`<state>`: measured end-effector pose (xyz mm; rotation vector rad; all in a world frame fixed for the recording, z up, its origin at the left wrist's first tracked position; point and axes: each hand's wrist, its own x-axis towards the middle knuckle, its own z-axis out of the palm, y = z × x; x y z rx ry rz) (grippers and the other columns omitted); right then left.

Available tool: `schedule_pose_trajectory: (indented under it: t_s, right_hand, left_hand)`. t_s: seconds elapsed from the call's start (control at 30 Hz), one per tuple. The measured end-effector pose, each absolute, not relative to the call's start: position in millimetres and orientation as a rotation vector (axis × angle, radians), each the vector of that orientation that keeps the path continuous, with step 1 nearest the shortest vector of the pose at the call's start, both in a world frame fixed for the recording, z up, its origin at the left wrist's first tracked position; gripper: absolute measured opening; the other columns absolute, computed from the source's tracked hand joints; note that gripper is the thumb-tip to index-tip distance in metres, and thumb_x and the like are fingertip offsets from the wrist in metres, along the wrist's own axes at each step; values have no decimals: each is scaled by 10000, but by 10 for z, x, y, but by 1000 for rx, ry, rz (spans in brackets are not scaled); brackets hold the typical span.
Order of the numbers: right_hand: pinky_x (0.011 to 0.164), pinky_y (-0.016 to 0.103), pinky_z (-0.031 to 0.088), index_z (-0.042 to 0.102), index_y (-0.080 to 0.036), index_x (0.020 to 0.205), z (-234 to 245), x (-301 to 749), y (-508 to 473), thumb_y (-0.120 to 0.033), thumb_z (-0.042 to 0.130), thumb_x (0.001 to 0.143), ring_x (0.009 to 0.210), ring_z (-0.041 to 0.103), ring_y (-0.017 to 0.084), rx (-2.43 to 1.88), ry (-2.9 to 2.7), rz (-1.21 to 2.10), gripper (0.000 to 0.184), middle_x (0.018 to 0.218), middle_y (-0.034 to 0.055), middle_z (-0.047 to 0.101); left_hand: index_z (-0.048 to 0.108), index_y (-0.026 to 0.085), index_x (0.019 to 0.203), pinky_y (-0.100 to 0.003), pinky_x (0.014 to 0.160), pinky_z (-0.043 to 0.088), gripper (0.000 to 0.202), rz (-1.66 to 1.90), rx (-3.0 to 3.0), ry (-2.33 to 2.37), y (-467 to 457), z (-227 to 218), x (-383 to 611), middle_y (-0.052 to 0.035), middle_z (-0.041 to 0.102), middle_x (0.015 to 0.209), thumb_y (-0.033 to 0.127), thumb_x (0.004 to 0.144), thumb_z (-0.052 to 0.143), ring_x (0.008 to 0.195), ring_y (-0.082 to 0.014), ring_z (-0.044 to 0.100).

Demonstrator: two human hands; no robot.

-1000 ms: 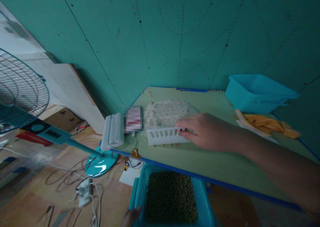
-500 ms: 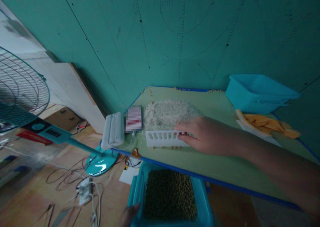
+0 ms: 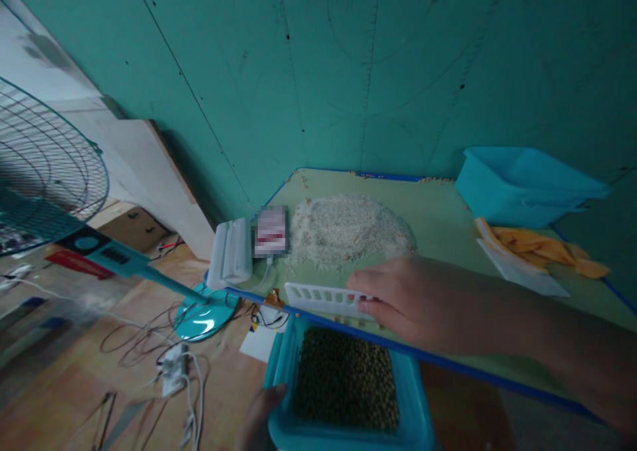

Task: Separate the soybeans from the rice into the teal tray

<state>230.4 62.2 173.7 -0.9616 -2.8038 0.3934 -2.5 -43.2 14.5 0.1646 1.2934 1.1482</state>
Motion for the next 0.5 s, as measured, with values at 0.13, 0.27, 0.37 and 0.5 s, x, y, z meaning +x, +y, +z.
schedule_pose_trajectory:
  t_s: [0.13, 0.27, 0.37, 0.5]
  right_hand:
    - [484, 285, 300, 480, -212, 829, 1735, 2294, 545, -161, 435, 830, 622, 583, 157, -933, -2805, 421, 67, 736, 19, 632]
    - [456, 283, 287, 475, -219, 826, 1732, 2291, 487, -155, 452, 818, 598, 576, 145, -907, -2816, 464, 69, 730, 2, 625]
    - [440, 276, 275, 479, -224, 816, 1743, 2290, 460, -166, 463, 817, 575, 571, 138, -883, -2837, 466, 60, 709, -8, 623]
    - [450, 256, 279, 498, -225, 814, 1834, 2373, 526, -220, 458, 847, 554, 551, 129, -905, -2787, 437, 52, 681, -16, 610]
  left_hand:
    - [737, 120, 828, -415, 778, 512, 304, 1110, 86, 1271, -403, 157, -7, -74, 762, 683, 308, 593, 695, 912, -359, 642]
    - [749, 144, 814, -385, 820, 497, 280, 1107, 76, 1209, -381, 152, -11, -68, 768, 743, 295, 582, 703, 978, -348, 618]
    - [756, 154, 778, -363, 851, 480, 241, 1125, 77, 1185, -374, 131, -1, -64, 769, 766, 292, 590, 697, 1003, -337, 609]
    - [751, 158, 819, -384, 832, 491, 273, 1083, 93, 1138, -399, 42, 32, -64, 768, 734, 303, 594, 702, 950, -338, 636]
